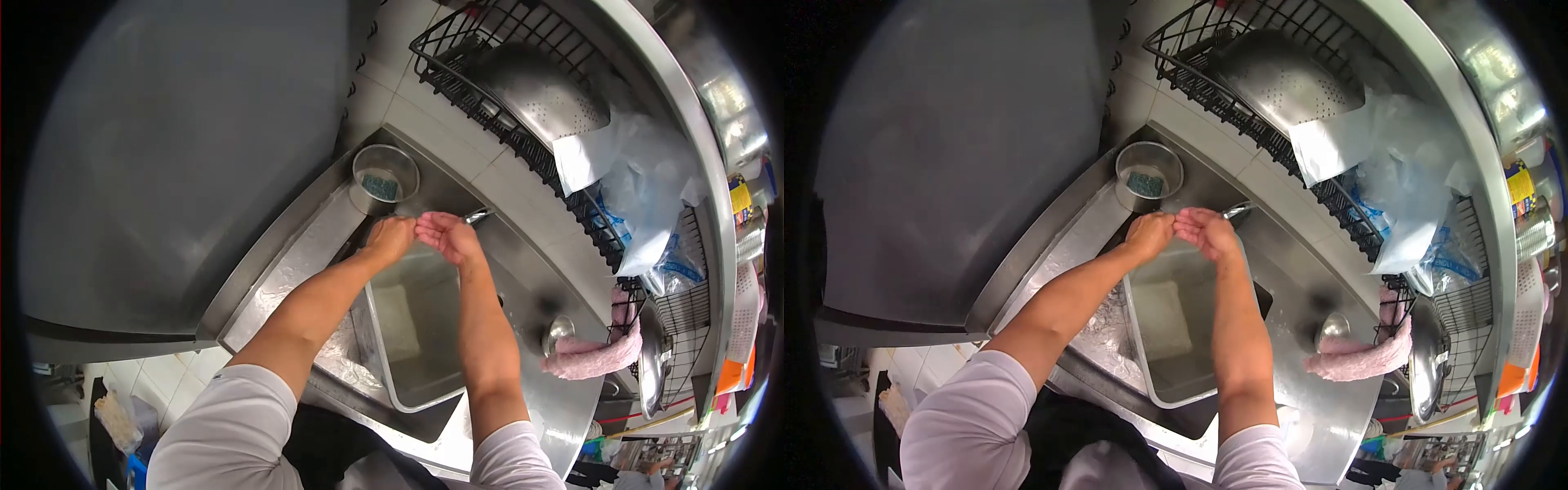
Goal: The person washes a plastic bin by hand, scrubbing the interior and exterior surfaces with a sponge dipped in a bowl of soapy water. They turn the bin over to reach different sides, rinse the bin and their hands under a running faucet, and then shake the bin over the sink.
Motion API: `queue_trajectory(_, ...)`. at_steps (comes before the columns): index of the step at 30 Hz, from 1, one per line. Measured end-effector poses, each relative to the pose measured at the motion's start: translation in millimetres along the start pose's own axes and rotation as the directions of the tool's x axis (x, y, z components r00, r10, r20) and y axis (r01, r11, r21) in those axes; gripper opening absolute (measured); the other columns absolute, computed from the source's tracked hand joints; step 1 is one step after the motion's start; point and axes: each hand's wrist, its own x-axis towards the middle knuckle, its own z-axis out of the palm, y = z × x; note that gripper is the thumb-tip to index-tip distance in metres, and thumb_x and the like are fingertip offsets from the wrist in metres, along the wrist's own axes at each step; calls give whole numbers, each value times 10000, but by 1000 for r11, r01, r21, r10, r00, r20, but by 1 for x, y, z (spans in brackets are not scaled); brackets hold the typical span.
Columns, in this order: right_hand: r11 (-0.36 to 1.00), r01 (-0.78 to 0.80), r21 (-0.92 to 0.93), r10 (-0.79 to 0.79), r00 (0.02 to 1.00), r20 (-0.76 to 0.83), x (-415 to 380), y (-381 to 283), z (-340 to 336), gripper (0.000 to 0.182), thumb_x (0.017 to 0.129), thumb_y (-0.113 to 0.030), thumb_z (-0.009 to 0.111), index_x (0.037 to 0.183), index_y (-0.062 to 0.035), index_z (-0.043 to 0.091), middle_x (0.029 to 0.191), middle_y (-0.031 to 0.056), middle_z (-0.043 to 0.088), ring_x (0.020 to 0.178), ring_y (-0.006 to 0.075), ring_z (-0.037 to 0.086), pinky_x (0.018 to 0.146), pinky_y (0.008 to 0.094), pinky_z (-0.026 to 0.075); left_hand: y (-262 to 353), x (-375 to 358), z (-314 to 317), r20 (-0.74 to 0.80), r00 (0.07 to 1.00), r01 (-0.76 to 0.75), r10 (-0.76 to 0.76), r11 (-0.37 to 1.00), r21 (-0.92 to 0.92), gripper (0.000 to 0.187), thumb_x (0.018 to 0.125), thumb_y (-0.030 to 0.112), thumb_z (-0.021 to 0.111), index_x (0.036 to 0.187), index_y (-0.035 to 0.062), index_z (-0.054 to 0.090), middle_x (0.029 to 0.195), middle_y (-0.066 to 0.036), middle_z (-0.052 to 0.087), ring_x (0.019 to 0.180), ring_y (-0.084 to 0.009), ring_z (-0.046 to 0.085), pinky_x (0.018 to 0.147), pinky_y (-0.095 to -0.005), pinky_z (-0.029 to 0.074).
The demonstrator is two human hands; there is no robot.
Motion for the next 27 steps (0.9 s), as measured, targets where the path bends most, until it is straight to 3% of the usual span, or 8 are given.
queue_trajectory(3, 991, 23, -135, -52, 975, -214, 1, 1, -9, 266, 930, -153, 480, 1080, 49, 565, 949, 144, 643, 865, 220, 633, 743, 350, 550, -17, -33, 24, -326, 945, 54, -25, 995, 78, 644, 789, 217, 656, 1321, -21, 383, 1288, -268, 469, 1226, -359, 448, 1009, -413, 372)
queue_trajectory(5, 992, 42, -115, -69, 969, -236, 2, 5, -16, 267, 929, -149, 477, 1077, 53, 569, 958, 145, 644, 877, 223, 633, 754, 356, 548, -21, -73, 30, -356, 914, 171, -194, 981, -95, 854, 772, 172, 675, 1416, -51, 160, 1391, -284, 341, 1311, -382, 330, 1071, -393, 301)
queue_trajectory(7, 993, 59, -98, -82, 965, -249, 7, 14, -17, 269, 927, -145, 474, 1074, 57, 573, 966, 146, 644, 889, 227, 634, 764, 362, 546, -22, -121, 49, -325, 890, 218, -318, 926, -309, 943, 754, 118, 678, 1440, -12, 45, 1395, -286, 334, 1299, -388, 352, 1054, -396, 325)
queue_trajectory(9, 998, 52, -22, -54, 992, -112, 14, 23, -15, 292, 917, -175, 523, 1081, 61, 574, 990, 154, 642, 853, 232, 640, 757, 342, 548, 13, -166, 40, -54, 964, 185, -261, 800, -571, 941, 737, 64, 642, 1442, 13, 21, 1356, -283, 386, 1238, -404, 424, 1021, -403, 360)
queue_trajectory(12, 995, -62, -82, 70, 993, 99, 7, 17, -1, 283, 921, -166, 518, 1070, 68, 576, 976, 162, 646, 842, 240, 641, 757, 348, 548, 14, -163, 55, -22, 932, 301, -362, 804, -513, 938, 715, 30, 593, 1448, 54, 8, 1315, -273, 432, 1176, -404, 485, 989, -410, 388)
queue_trajectory(18, 989, 47, -138, -83, 959, -271, 0, 8, 5, 256, 933, -140, 493, 1050, 67, 587, 962, 164, 650, 821, 239, 645, 748, 347, 548, -36, -94, 12, -5, 936, 319, -353, 850, -419, 783, 682, -29, 549, 1403, 132, 288, 1153, -195, 588, 1136, -339, 539, 940, -387, 419)
queue_trajectory(22, 994, -72, -84, 79, 993, 87, -9, 2, 10, 250, 936, -142, 484, 1060, 49, 589, 974, 148, 651, 838, 225, 641, 740, 334, 542, -54, -52, 2, 118, 993, 76, -32, 916, -393, 623, 691, -25, 543, 1295, 110, 469, 1134, -198, 601, 1104, -339, 555, 909, -383, 439)
queue_trajectory(27, 997, 20, -79, -42, 957, -287, -3, 12, 1, 240, 939, -144, 480, 1072, 26, 584, 916, 123, 643, 815, 217, 637, 727, 333, 548, -15, -14, 6, 136, 989, -39, 55, 992, -122, 432, 743, 48, 560, 1173, 81, 575, 1101, -205, 613, 1044, -360, 570, 855, -418, 455)
